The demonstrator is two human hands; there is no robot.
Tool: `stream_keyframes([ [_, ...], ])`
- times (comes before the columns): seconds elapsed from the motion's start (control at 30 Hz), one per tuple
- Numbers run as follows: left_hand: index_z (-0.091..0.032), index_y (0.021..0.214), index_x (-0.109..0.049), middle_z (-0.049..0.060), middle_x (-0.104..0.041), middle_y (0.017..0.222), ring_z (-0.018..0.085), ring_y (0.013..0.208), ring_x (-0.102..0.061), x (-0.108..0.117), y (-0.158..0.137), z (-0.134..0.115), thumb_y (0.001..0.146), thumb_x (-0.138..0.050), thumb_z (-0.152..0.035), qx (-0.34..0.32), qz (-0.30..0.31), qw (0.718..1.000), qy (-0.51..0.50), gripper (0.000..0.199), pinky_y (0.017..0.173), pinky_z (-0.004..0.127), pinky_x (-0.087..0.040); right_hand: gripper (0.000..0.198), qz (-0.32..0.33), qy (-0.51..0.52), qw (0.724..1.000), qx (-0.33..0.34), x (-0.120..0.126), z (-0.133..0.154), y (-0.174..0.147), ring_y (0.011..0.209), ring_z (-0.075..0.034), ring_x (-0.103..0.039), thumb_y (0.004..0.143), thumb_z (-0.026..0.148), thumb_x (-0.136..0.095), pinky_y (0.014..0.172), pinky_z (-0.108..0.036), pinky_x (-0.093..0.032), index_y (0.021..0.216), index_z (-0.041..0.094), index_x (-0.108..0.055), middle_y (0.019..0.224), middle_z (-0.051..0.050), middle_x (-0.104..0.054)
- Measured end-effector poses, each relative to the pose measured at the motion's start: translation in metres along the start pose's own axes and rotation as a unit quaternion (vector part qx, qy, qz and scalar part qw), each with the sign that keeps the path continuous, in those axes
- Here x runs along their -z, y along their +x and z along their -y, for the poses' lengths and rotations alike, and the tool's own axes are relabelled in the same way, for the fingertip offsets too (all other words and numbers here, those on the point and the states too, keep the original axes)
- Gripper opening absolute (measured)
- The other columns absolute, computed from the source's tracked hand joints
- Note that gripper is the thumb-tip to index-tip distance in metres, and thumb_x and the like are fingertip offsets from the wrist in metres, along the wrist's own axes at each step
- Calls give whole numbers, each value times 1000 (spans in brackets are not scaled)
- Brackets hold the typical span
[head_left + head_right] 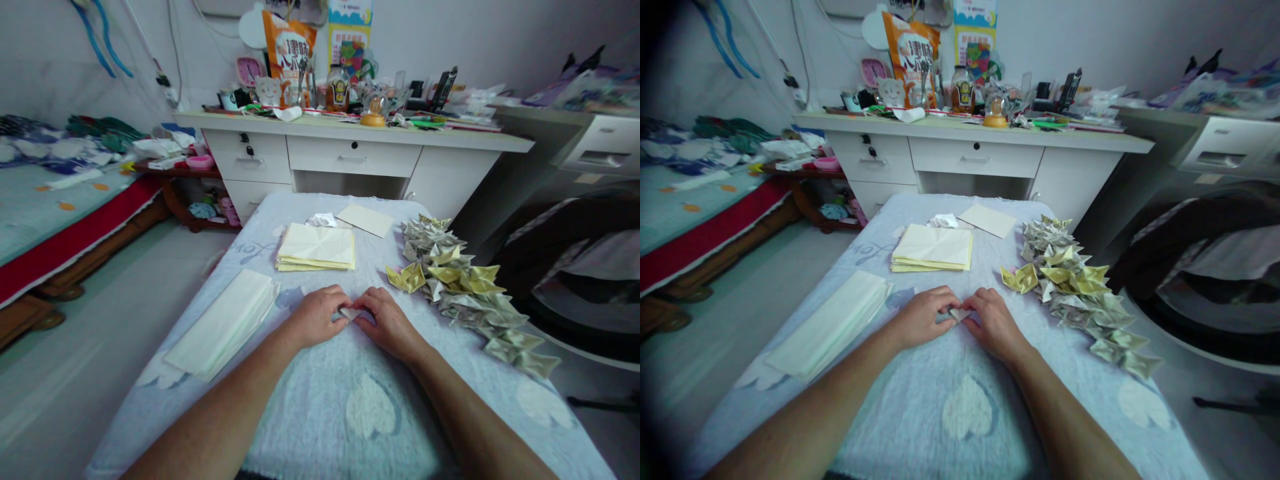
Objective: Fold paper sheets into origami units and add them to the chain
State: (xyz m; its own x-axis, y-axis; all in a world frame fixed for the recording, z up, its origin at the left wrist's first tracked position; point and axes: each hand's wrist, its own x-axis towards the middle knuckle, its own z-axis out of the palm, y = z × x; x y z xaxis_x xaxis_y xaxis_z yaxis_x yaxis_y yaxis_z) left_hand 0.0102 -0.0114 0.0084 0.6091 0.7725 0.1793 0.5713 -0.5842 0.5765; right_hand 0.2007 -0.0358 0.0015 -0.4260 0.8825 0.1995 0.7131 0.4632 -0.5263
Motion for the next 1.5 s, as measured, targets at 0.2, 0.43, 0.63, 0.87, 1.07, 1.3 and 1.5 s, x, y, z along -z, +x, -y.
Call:
stream_keyframes([
  [0.2, -20, 87, -68, 0, -63, 86, 14, 78, -59, 0, 0, 2, 81, -62, -21, -7, 1, 999, 31, 8, 68, 22, -43, 17, -10, -5, 1000, 13, -4, -2, -1, 88, -20, -52, 82, 16, -63, 80, -32, -40, 98, 20, -66, 91, -5, -59],
  [0.43, -20, 88, -70, 1, -66, 86, 15, 84, -61, -3, 1, 7, 84, -62, -24, -26, 2, 998, 53, 10, 73, 23, -44, 15, -14, -31, 999, 41, -4, 0, -1, 85, -19, -54, 86, 17, -59, 78, -31, -41, 98, 20, -68, 90, -6, -61],
  [0.63, -20, 86, -72, 1, -66, 84, 15, 81, -61, -2, 0, 6, 84, -62, -23, -32, 15, 997, 74, 11, 71, 23, -44, 14, -17, -66, 997, 45, -5, 5, -3, 86, -18, -54, 88, 19, -57, 79, -31, -40, 97, 20, -68, 89, -6, -61],
  [0.87, -20, 83, -73, 2, -66, 82, 15, 79, -61, -3, 1, 6, 86, -57, -21, -31, 25, 995, 91, 16, 71, 24, -44, 19, -11, -116, 991, 64, -5, 11, -1, 81, -17, -53, 91, 18, -52, 75, -29, -39, 84, 18, -69, 82, -6, -61],
  [1.07, -19, 79, -69, 1, -62, 80, 14, 79, -60, -2, 1, 4, 85, -55, -15, -15, 12, 996, 83, 16, 71, 23, -44, 15, -30, -79, 995, 44, -8, 8, -2, 82, -17, -52, 90, 15, -52, 76, -29, -40, 88, 18, -66, 83, -5, -60],
  [1.3, -19, 80, -67, 1, -60, 83, 13, 80, -57, -1, 1, 4, 87, -52, -18, -6, 14, 998, 62, 17, 72, 23, -42, 12, -43, -49, 998, -4, -11, 8, 0, 83, -17, -50, 89, 17, -53, 76, -28, -38, 83, 17, -63, 86, -6, -56],
  [1.5, -18, 75, -64, 4, -58, 86, 17, 89, -53, -4, 3, 4, 85, -52, -17, 14, -21, 998, 64, 16, 80, 29, -41, 14, -25, -87, 994, -60, -12, 7, 9, 82, -19, -48, 89, 17, -52, 73, -31, -32, 80, 18, -63, 84, -5, -58],
])
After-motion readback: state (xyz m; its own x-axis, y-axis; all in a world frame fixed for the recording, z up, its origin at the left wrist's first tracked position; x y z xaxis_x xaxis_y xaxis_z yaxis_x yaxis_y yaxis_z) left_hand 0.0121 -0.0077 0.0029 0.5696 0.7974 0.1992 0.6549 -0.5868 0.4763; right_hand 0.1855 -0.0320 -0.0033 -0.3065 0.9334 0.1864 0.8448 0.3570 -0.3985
